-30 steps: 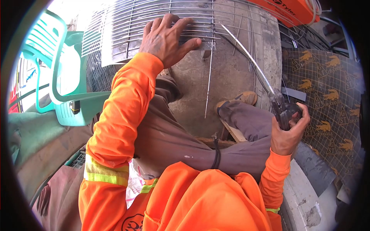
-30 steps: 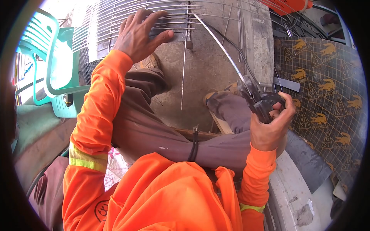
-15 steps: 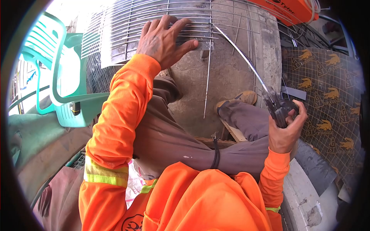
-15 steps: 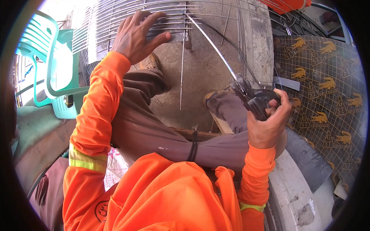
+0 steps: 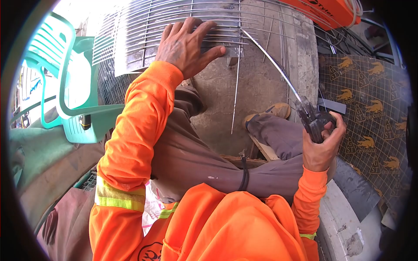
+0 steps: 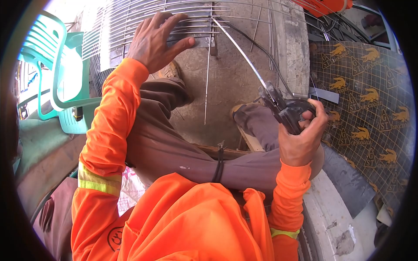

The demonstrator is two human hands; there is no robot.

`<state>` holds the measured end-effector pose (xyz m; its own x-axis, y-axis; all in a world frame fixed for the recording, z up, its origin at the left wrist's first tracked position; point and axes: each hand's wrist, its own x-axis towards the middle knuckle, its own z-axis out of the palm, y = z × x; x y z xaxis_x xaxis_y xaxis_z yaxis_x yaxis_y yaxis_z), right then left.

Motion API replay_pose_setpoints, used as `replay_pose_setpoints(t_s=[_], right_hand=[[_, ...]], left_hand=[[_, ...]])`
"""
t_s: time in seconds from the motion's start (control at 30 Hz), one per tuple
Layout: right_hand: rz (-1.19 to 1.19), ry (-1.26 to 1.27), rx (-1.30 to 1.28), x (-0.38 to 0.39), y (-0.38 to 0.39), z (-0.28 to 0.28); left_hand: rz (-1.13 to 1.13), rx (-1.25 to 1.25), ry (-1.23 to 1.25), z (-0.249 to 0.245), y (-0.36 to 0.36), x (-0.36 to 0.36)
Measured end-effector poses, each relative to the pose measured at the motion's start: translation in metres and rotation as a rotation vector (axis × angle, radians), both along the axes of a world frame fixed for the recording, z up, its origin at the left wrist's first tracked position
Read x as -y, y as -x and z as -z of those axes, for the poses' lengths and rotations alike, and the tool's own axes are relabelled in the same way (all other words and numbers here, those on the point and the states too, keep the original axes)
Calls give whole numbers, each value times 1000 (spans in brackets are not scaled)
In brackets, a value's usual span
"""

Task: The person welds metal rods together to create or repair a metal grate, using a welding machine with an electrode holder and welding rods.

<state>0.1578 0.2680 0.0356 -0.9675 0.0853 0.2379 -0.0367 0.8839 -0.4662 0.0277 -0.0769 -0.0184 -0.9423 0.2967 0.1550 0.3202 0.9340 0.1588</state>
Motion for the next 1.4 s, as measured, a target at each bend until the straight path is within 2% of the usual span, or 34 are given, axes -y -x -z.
replay_pose_setpoints(t_s=[0.17,0.23,0.27,0.33,0.4,0.47,1.27,1.33,1.37,1.4], right_hand=[[9,12,16,0,-1,0],[-48,-99,-65,-3,-1,3],[1,-56,-1,-5,-5,5],[-56,-91,-73,-4,-4,5],[-32,-87,-32,-11,-13,14],[2,-14,-45,-3,-11,6],[0,-23,-25,2,-7,10],[-2,-33,-13,2,-7,10],[-2,-33,-13,2,-7,10],[-2,-13,-18,2,-7,12]], left_hand=[[-15,-16,9,3,-1,0],[-20,-56,17,3,-1,0],[-9,-21,0,1,0,1],[4,14,-16,4,2,7],[186,64,-46,17,8,24],[-21,36,-28,-5,-2,-2],[-4,14,-5,2,0,1],[-22,-101,54,3,-1,0],[-18,32,7,0,0,2],[-18,32,7,0,0,1]])
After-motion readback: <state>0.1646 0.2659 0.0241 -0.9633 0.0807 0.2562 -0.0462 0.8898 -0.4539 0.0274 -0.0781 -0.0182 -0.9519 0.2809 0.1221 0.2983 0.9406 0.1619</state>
